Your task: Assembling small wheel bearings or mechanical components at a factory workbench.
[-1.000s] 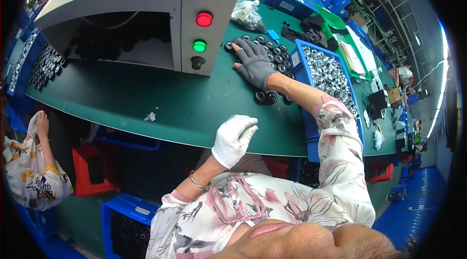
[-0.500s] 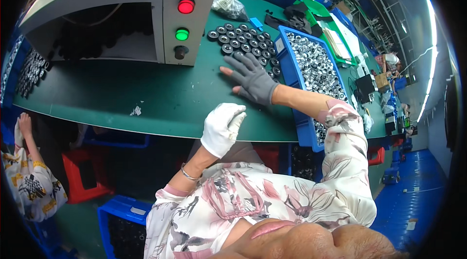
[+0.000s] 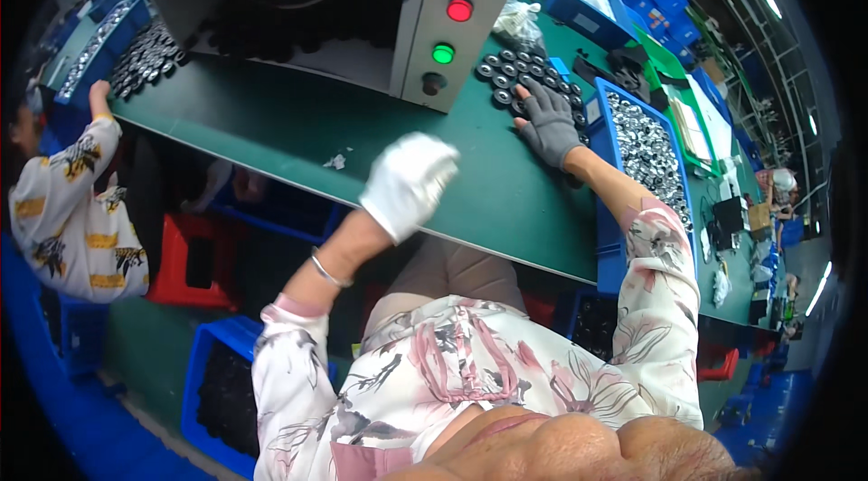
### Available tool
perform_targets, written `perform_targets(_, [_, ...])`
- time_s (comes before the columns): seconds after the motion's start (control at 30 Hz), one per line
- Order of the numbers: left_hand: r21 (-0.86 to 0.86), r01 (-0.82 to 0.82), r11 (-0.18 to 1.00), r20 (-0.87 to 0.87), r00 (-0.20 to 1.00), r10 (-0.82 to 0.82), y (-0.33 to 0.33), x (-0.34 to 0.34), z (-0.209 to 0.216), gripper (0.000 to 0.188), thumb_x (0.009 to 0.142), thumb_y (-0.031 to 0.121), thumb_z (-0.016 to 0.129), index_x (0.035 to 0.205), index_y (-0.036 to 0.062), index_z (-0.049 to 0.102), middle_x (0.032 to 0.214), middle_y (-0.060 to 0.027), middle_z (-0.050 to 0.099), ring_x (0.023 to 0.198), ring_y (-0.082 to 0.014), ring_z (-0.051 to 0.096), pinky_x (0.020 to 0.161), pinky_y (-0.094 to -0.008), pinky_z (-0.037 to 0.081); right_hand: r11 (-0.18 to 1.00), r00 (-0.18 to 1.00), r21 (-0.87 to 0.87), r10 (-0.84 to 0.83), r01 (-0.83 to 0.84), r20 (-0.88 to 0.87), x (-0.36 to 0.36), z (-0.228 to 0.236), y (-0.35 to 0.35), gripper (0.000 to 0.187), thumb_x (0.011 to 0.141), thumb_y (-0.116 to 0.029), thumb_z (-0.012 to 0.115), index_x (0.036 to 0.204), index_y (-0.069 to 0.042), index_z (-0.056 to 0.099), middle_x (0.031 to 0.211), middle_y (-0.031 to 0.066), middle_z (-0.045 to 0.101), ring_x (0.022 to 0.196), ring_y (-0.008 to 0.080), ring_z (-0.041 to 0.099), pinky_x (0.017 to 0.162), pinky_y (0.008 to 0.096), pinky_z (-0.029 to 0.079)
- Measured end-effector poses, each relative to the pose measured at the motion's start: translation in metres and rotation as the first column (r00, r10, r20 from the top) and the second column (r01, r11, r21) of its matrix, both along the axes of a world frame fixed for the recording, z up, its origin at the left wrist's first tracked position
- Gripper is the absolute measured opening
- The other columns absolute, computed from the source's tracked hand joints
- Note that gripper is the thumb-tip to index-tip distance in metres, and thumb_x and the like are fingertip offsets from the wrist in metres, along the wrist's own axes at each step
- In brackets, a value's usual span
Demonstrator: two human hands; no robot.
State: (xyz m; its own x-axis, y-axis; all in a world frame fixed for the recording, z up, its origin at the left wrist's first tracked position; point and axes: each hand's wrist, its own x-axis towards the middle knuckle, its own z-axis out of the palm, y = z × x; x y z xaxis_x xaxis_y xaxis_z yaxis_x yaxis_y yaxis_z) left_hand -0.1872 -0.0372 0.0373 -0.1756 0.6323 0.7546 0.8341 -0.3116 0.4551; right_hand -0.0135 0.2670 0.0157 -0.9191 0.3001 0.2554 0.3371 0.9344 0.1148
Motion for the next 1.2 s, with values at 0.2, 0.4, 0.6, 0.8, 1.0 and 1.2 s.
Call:
perform_targets(0.2, [-0.222,-0.544,0.809,-0.167,0.839,0.518,0.044,-0.179,-0.013,0.026,0.093,0.019,0.064,0.114,0.0063,0.071,0.114,-0.0202,0.068,0.105,-0.0401,0.064,0.092,-0.0494,0.053,0.998,0.997,-0.059,-0.042,0.038,-0.063,0.006,0.016,-0.005,0.063,0.101,-0.044,0.052,0.153,-0.009,0.042,0.161,0.0215,0.032,0.144,0.044,0.033,0.119,0.0546,0.025])
perform_targets(0.4, [-0.299,-0.75,0.59,-0.58,0.634,0.511,0.106,-0.243,-0.016,0.053,0.091,0.024,0.065,0.143,0.0165,0.055,0.147,-0.0173,0.051,0.121,-0.044,0.058,0.093,-0.052,0.052,0.999,0.99,-0.053,-0.016,0.008,-0.144,0.047,0.095,-0.059,0.065,0.092,-0.027,0.068,0.15,-0.007,0.045,0.157,0.0187,0.038,0.141,0.0416,0.038,0.118,0.0496,0.032])
perform_targets(0.6, [-0.32,-0.743,0.588,-0.757,0.574,0.314,0.178,-0.245,-0.017,0.057,0.093,0.025,0.06,0.147,0.0085,0.052,0.15,-0.0165,0.051,0.138,-0.0403,0.047,0.109,-0.0549,0.039,0.95,0.934,-0.02,-0.311,0.313,-0.178,0.15,0.12,-0.045,0.058,0.093,-0.023,0.068,0.146,-0.008,0.05,0.154,0.0194,0.044,0.135,0.043,0.044,0.114,0.0493,0.037])
perform_targets(0.8, [-0.013,-0.612,0.791,-0.724,0.551,0.415,0.21,-0.323,-0.06,0.053,0.094,0.029,0.058,0.142,0.006,0.056,0.146,-0.0193,0.054,0.135,-0.0421,0.05,0.111,-0.0558,0.039,0.826,0.745,-0.32,-0.56,0.465,-0.363,0.234,0.089,0.018,0.039,0.102,-0.027,0.058,0.129,0.0,0.061,0.128,0.021,0.065,0.121,0.0375,0.059,0.106,0.0397,0.044])
perform_targets(1.0, [-0.343,-0.605,0.718,-0.671,0.693,0.264,0.192,-0.302,-0.036,0.052,0.094,0.03,0.058,0.14,0.0049,0.057,0.142,-0.0206,0.056,0.132,-0.0418,0.052,0.111,-0.0564,0.038,0.708,0.651,-0.501,-0.687,0.498,-0.323,0.249,0.076,0.041,0.03,0.102,-0.024,0.057,0.115,0.0,0.068,0.104,0.0184,0.072,0.1,0.0323,0.069,0.092,0.0371,0.05])
perform_targets(1.2, [0.046,-0.661,0.749,-0.643,0.554,0.529,0.165,-0.291,-0.037,0.051,0.094,0.031,0.06,0.136,0.0033,0.059,0.134,-0.0239,0.059,0.126,-0.0438,0.053,0.109,-0.0602,0.037,0.839,0.808,-0.2,-0.542,0.506,-0.23,0.212,0.064,0.068,0.027,0.096,-0.021,0.064,0.121,-0.013,0.07,0.124,0.0083,0.067,0.116,0.0352,0.059,0.101,0.0464,0.047])
